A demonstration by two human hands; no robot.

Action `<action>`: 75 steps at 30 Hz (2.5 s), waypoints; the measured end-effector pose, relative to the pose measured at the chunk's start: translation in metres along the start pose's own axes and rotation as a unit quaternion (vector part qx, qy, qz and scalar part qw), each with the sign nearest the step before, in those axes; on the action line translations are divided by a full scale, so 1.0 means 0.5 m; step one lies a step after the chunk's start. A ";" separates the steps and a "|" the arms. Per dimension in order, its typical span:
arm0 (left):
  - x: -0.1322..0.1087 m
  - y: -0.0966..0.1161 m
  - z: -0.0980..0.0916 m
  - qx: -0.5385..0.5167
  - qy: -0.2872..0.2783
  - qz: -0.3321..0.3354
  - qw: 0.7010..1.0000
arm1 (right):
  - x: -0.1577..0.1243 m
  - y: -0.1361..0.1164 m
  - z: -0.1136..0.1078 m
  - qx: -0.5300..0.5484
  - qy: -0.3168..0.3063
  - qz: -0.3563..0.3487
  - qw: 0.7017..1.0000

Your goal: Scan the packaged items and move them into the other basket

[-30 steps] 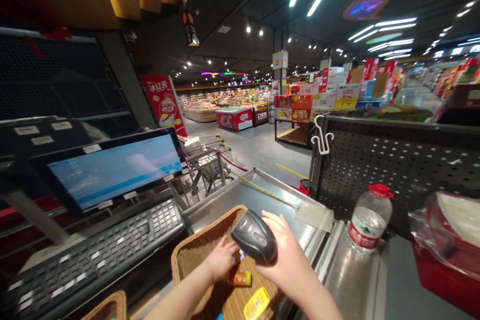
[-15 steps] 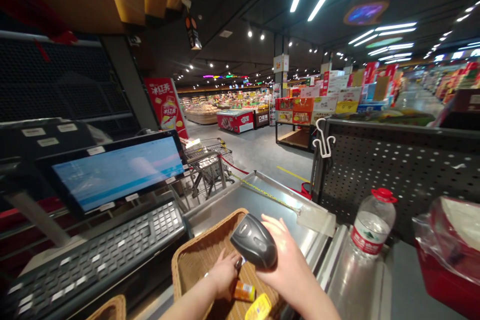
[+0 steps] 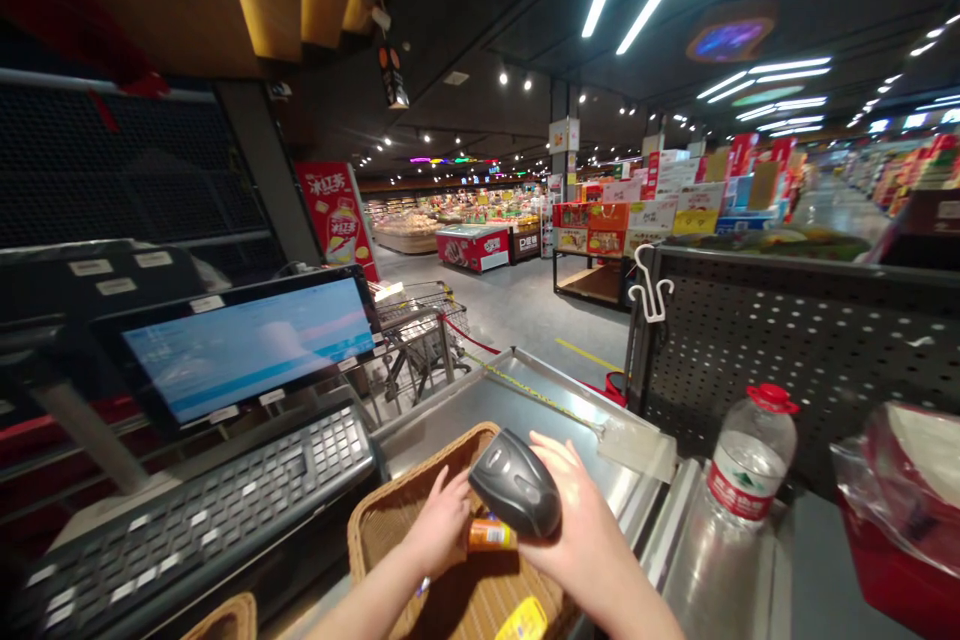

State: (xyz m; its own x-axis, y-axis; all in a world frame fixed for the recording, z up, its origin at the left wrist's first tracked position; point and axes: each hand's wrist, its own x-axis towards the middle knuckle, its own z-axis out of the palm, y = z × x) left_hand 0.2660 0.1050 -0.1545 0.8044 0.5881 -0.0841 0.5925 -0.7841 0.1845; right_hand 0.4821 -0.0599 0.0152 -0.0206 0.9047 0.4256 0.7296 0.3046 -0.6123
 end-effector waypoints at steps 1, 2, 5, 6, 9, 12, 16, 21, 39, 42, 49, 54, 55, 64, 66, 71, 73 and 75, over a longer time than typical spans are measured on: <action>-0.004 -0.001 -0.003 -0.001 0.021 0.000 1.000 | 0.000 0.000 0.002 -0.001 0.003 -0.003 1.000; -0.008 -0.001 -0.007 -0.001 0.039 0.000 0.999 | 0.000 0.000 0.004 -0.001 0.005 -0.005 1.000; -0.021 0.000 -0.023 0.001 0.077 0.001 0.997 | 0.001 0.000 0.009 0.000 0.012 -0.007 1.000; -0.025 0.001 -0.030 0.002 0.088 0.002 0.996 | 0.002 0.000 0.011 0.000 0.012 -0.007 1.000; -0.036 0.000 -0.047 0.011 0.128 0.004 0.992 | 0.005 -0.006 0.011 0.004 0.007 -0.002 1.000; -0.046 -0.003 -0.061 0.033 0.161 -0.003 0.986 | 0.008 -0.017 0.006 0.011 -0.007 0.009 1.000; -0.059 -0.008 -0.085 0.056 0.187 -0.011 0.981 | 0.010 -0.025 0.003 0.014 -0.011 0.013 1.000; -0.080 -0.015 -0.126 0.070 0.215 -0.019 0.974 | 0.011 -0.022 0.012 0.020 0.009 0.002 1.000; -0.237 -0.064 -0.223 0.144 0.282 -0.112 0.942 | 0.036 -0.094 0.068 0.017 -0.017 -0.065 0.998; -0.269 -0.072 -0.238 0.155 0.296 -0.133 0.933 | 0.040 -0.117 0.082 0.021 -0.027 -0.061 0.998; -0.352 -0.080 -0.280 0.168 0.312 -0.187 0.916 | 0.052 -0.179 0.116 0.015 -0.028 -0.084 0.996; -0.419 -0.086 -0.299 0.188 0.318 -0.214 0.904 | 0.062 -0.225 0.152 0.019 -0.013 -0.093 0.995; -0.433 -0.087 -0.301 0.192 0.320 -0.220 0.901 | 0.063 -0.235 0.159 0.020 -0.013 -0.093 0.995; -0.549 -0.083 -0.323 0.225 0.321 -0.270 0.880 | 0.055 -0.311 0.234 0.031 -0.064 -0.087 0.994; -0.572 -0.084 -0.321 0.227 0.324 -0.277 0.876 | 0.048 -0.322 0.248 0.033 -0.075 -0.092 0.992; -0.619 -0.091 -0.313 0.226 0.328 -0.289 0.870 | 0.032 -0.345 0.277 0.046 -0.093 -0.115 0.988; -0.632 -0.093 -0.312 0.224 0.331 -0.292 0.869 | 0.028 -0.352 0.287 0.047 -0.094 -0.120 0.987; -0.641 -0.094 -0.312 0.222 0.331 -0.295 0.868 | 0.025 -0.358 0.294 0.042 -0.096 -0.124 0.987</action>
State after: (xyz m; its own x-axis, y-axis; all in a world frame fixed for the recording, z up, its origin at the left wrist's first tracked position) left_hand -0.0262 -0.0157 0.0167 0.2407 0.7832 0.5733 0.9697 -0.2194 -0.1073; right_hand 0.2506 -0.0595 0.0321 -0.3265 0.8366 0.4399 0.6270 0.5400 -0.5615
